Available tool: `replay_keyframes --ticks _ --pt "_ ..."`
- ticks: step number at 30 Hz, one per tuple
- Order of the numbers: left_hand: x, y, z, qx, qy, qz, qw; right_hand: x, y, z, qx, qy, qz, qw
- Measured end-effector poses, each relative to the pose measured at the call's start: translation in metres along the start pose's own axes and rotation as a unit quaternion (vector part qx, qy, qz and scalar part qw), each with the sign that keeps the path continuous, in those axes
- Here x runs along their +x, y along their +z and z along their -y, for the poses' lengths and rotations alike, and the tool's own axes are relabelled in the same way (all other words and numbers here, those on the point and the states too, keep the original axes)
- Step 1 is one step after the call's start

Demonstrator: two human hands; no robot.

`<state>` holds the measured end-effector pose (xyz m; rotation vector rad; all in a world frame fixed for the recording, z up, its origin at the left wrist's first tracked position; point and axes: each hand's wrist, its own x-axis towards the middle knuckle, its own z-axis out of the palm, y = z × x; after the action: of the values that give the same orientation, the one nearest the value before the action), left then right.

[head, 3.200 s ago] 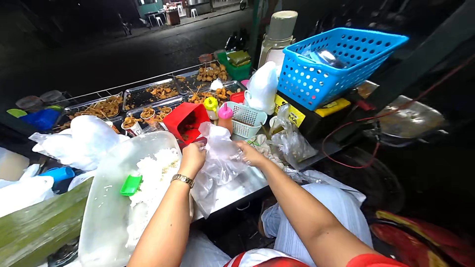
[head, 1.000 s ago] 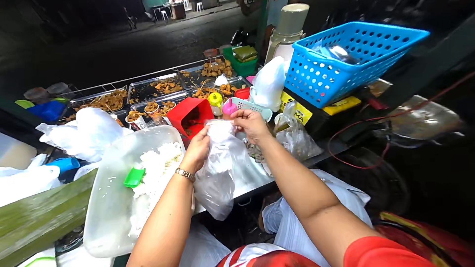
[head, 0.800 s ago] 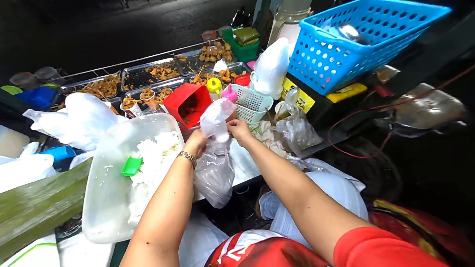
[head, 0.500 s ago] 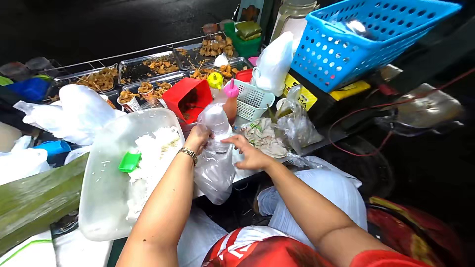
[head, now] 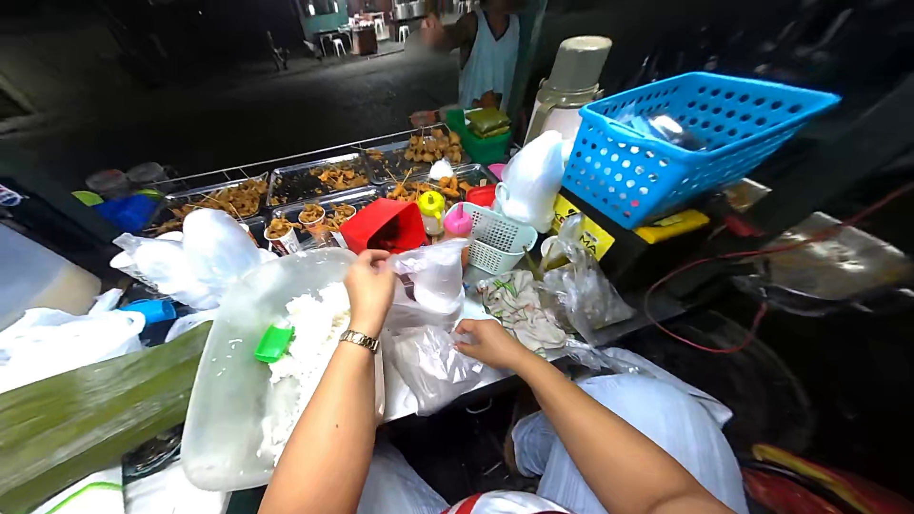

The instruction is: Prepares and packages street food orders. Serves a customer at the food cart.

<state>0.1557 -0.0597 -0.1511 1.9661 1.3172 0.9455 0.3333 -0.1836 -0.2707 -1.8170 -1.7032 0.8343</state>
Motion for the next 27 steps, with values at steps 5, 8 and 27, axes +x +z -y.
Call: replay_keyframes --ticks 5,8,27 --pt "-0.012 -0.017 -0.001 -0.251 0.298 -0.075 0.918 -0.020 -0.054 0.049 -0.065 -0.105 -0.023 0.992" --pt "-0.019 -0.003 -0.002 -0.167 0.385 0.158 0.894 -0.022 -0.083 0.080 -0.091 -0.189 -0.047 0.977" --pt "-0.037 0.014 -0.016 -0.397 0.056 0.254 0.880 0.167 -0.195 0.110 -0.242 -0.089 -0.226 0.939"
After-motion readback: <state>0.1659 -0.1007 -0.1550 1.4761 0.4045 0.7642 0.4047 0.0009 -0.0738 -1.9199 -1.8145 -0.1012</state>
